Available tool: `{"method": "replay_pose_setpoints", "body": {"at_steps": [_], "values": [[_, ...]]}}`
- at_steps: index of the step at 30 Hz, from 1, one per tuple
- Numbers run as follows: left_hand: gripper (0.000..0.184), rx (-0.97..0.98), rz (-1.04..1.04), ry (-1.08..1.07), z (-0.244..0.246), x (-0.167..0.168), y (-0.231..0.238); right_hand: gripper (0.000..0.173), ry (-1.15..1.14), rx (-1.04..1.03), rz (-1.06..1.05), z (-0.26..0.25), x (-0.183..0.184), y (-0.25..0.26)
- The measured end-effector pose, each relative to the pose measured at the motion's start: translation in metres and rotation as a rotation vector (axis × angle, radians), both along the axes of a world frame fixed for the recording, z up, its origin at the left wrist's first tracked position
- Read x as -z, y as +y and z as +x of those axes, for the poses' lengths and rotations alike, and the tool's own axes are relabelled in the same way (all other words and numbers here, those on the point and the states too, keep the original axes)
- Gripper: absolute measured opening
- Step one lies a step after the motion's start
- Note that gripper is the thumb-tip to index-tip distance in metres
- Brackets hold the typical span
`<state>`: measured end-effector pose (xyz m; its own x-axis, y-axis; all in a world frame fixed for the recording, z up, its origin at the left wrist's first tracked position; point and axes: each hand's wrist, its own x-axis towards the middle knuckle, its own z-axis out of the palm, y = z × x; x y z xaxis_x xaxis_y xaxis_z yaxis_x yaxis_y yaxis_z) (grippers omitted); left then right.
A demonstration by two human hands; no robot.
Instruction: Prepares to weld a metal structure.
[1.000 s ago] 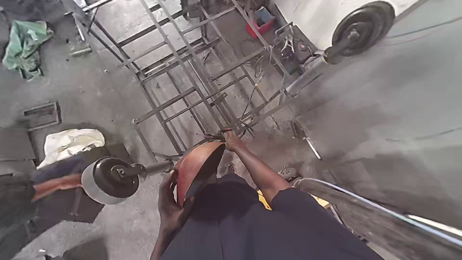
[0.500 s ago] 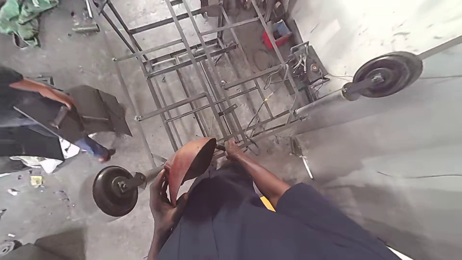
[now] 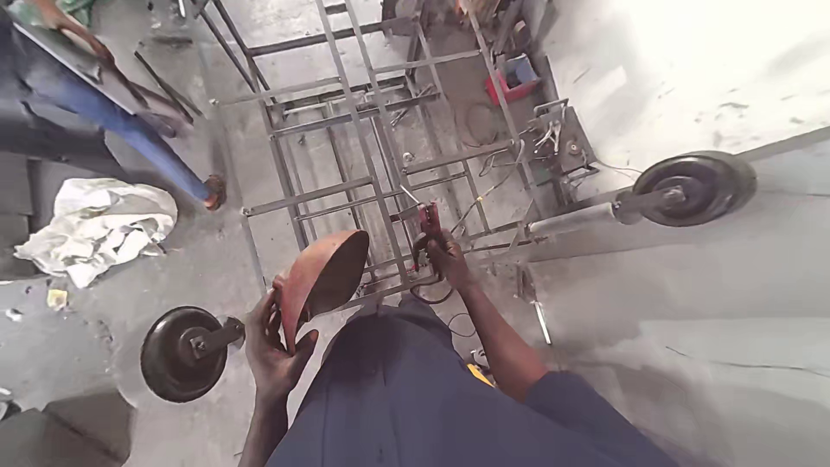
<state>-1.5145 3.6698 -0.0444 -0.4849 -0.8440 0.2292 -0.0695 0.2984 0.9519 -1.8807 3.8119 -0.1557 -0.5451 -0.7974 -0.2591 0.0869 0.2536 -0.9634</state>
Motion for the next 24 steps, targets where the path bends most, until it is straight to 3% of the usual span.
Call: {"method": "replay_pose_setpoints", "body": {"at_steps": [1,4,6,13,20,24], "values": [[0.093,-0.019,-0.007,-0.001,-0.002,-0.002,0.001,0.042,0.024,0.02,0.027,-0.004,0.005,-0.002],[0.093,-0.079,0.001,0.002,-0.008,-0.011,0.01,0.067,0.161,0.041,0.206,-0.011,0.02,-0.003],[0.095,-0.123,0.008,-0.022,-0.01,-0.017,0.017,0.075,0.203,0.046,0.289,-0.015,0.032,-0.005],[0.1,-0.214,0.044,-0.08,-0.017,-0.024,0.047,0.078,0.319,0.001,0.511,-0.02,0.058,-0.002],[0.1,-0.231,0.03,-0.09,-0.029,-0.022,0.067,0.082,0.464,-0.255,0.686,-0.033,0.086,-0.004],[0.1,-0.223,0.029,-0.082,-0.043,-0.027,0.074,0.078,0.434,-0.25,0.657,-0.039,0.091,-0.004]]}}
